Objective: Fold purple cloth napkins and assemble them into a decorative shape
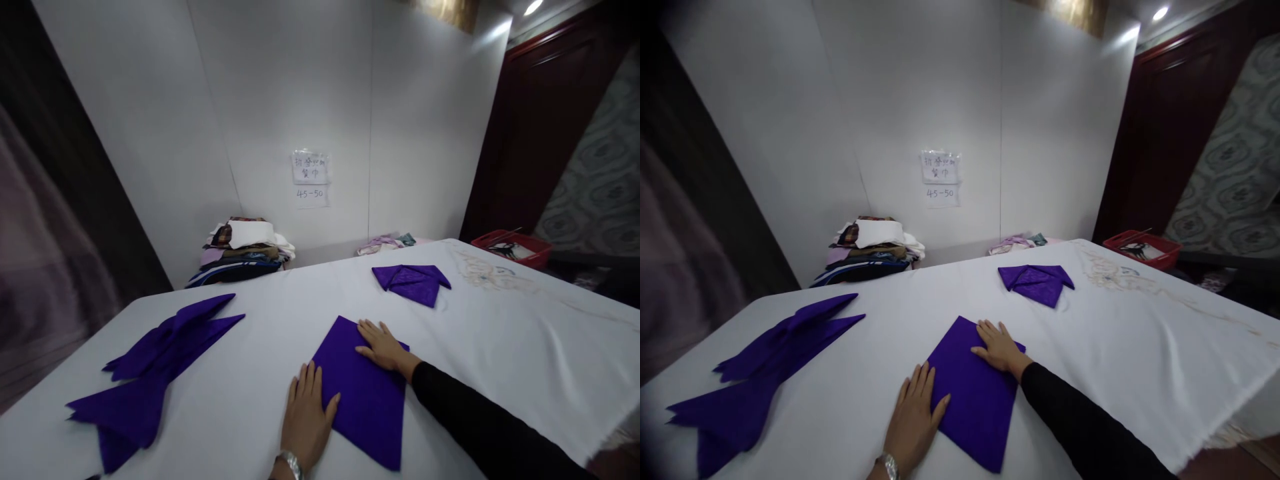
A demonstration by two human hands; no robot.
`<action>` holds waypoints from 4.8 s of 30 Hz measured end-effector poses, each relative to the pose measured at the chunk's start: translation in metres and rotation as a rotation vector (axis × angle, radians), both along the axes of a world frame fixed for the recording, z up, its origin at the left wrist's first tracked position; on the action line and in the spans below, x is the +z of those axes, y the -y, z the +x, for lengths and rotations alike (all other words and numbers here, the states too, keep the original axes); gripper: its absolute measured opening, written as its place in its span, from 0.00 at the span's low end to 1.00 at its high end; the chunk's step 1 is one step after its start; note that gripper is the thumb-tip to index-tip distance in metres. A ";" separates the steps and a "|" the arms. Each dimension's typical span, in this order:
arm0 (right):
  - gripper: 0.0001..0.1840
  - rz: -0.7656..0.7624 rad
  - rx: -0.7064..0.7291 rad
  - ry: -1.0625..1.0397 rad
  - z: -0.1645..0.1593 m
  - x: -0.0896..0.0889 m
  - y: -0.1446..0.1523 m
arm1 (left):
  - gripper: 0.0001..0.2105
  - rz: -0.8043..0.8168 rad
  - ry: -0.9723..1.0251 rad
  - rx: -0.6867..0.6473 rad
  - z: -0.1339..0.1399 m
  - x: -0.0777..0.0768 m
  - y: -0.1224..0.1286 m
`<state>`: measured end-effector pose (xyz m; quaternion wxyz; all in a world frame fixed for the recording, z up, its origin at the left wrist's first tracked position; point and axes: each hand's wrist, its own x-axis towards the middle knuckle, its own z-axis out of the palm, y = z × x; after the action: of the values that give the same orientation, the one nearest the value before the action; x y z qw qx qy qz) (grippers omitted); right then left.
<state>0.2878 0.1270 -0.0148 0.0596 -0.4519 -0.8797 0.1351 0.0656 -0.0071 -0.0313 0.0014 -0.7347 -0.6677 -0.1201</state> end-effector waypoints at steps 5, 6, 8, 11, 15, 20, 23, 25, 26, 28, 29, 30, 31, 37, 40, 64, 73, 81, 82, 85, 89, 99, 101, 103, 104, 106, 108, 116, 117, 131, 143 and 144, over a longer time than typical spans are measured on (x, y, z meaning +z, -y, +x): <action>0.38 0.005 -0.205 0.043 0.080 -0.006 0.007 | 0.33 -0.022 0.002 0.007 0.001 0.003 0.000; 0.37 -0.003 -0.240 0.037 0.091 -0.006 0.009 | 0.33 -0.029 0.008 0.008 0.001 0.004 -0.001; 0.36 -0.026 -0.299 0.005 0.105 -0.003 0.017 | 0.33 -0.040 0.028 0.005 0.001 0.005 -0.002; 0.34 -0.016 -0.253 -0.058 0.107 0.002 0.042 | 0.32 -0.042 0.091 -0.007 0.000 0.010 0.000; 0.30 0.023 0.005 -0.098 0.093 0.007 0.082 | 0.27 0.001 0.156 -0.147 0.002 0.022 0.021; 0.26 0.012 0.139 -0.140 0.081 0.009 0.105 | 0.33 -0.111 0.165 -0.396 0.009 0.029 0.053; 0.27 0.015 0.184 -0.138 0.078 0.011 0.107 | 0.31 -0.178 0.177 -0.382 0.010 0.035 0.054; 0.27 0.022 0.209 -0.142 0.075 0.011 0.108 | 0.28 -0.206 0.172 -0.373 0.010 0.041 0.049; 0.27 0.023 0.218 -0.147 0.074 0.011 0.109 | 0.26 -0.215 0.168 -0.372 0.011 0.044 0.045; 0.27 0.017 0.234 -0.154 0.072 0.009 0.111 | 0.21 -0.211 0.165 -0.374 0.012 0.048 0.038; 0.27 0.015 0.242 -0.156 0.071 0.008 0.112 | 0.18 -0.198 0.167 -0.377 0.013 0.049 0.036; 0.27 0.016 0.249 -0.158 0.070 0.007 0.113 | 0.16 -0.178 0.170 -0.380 0.013 0.049 0.034; 0.27 0.023 0.257 -0.162 0.070 0.006 0.114 | 0.15 -0.150 0.176 -0.381 0.014 0.047 0.032; 0.27 0.081 0.299 -0.198 0.072 0.000 0.116 | 0.09 0.045 0.234 -0.361 0.022 0.029 0.031; 0.29 0.067 0.311 -0.200 0.070 0.004 0.118 | 0.10 0.076 0.344 -0.326 0.025 0.024 0.027; 0.09 -0.612 0.015 -0.508 0.024 0.038 0.089 | 0.29 -0.231 0.697 -0.049 0.016 0.040 0.068; 0.05 -0.261 -0.223 -0.269 -0.002 0.025 0.049 | 0.20 0.090 0.556 0.187 0.007 0.019 0.054; 0.08 -0.124 -0.283 -0.080 -0.001 0.031 0.054 | 0.21 0.119 0.488 0.210 0.004 0.020 0.056; 0.08 -0.112 -0.288 -0.059 -0.001 0.032 0.054 | 0.20 0.119 0.480 0.213 0.003 0.021 0.056; 0.09 -0.074 -0.296 -0.008 -0.004 0.032 0.056 | 0.19 0.115 0.479 0.220 -0.002 0.021 0.058; 0.10 -0.024 -0.312 0.047 -0.007 0.031 0.059 | 0.19 0.137 0.495 0.239 -0.007 0.019 0.060; 0.10 0.050 -0.312 0.128 -0.012 0.028 0.061 | 0.16 0.161 0.469 0.258 -0.011 0.021 0.060; 0.10 0.058 -0.307 0.135 -0.012 0.029 0.062 | 0.16 0.148 0.460 0.265 -0.011 0.022 0.061; 0.10 0.063 -0.301 0.141 -0.012 0.029 0.062 | 0.16 0.132 0.454 0.271 -0.010 0.024 0.062; 0.10 0.065 -0.298 0.143 -0.012 0.029 0.063 | 0.16 0.124 0.450 0.274 -0.010 0.025 0.062; 0.10 0.071 -0.293 0.149 -0.013 0.028 0.063 | 0.16 0.107 0.441 0.274 -0.009 0.027 0.063; 0.11 0.078 -0.291 0.155 -0.013 0.027 0.063 | 0.16 0.097 0.421 0.274 -0.008 0.028 0.063; 0.11 0.096 -0.291 0.177 -0.013 0.023 0.063 | 0.16 0.133 0.370 0.280 -0.009 0.026 0.065; 0.11 0.099 -0.292 0.181 -0.013 0.023 0.063 | 0.16 0.134 0.370 0.277 -0.010 0.026 0.066; 0.13 0.117 -0.301 0.197 -0.013 0.019 0.065 | 0.15 0.094 0.331 0.283 -0.011 0.028 0.070; 0.11 0.161 -0.294 0.137 -0.009 0.014 0.064 | 0.15 0.104 0.309 0.300 -0.011 0.031 0.069; 0.11 0.158 -0.295 0.131 -0.009 0.015 0.064 | 0.15 0.105 0.306 0.300 -0.012 0.031 0.069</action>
<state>0.2788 0.0627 0.0000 0.0568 -0.5779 -0.8138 0.0254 0.0541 -0.0757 -0.0005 -0.0438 -0.5992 -0.7549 -0.2629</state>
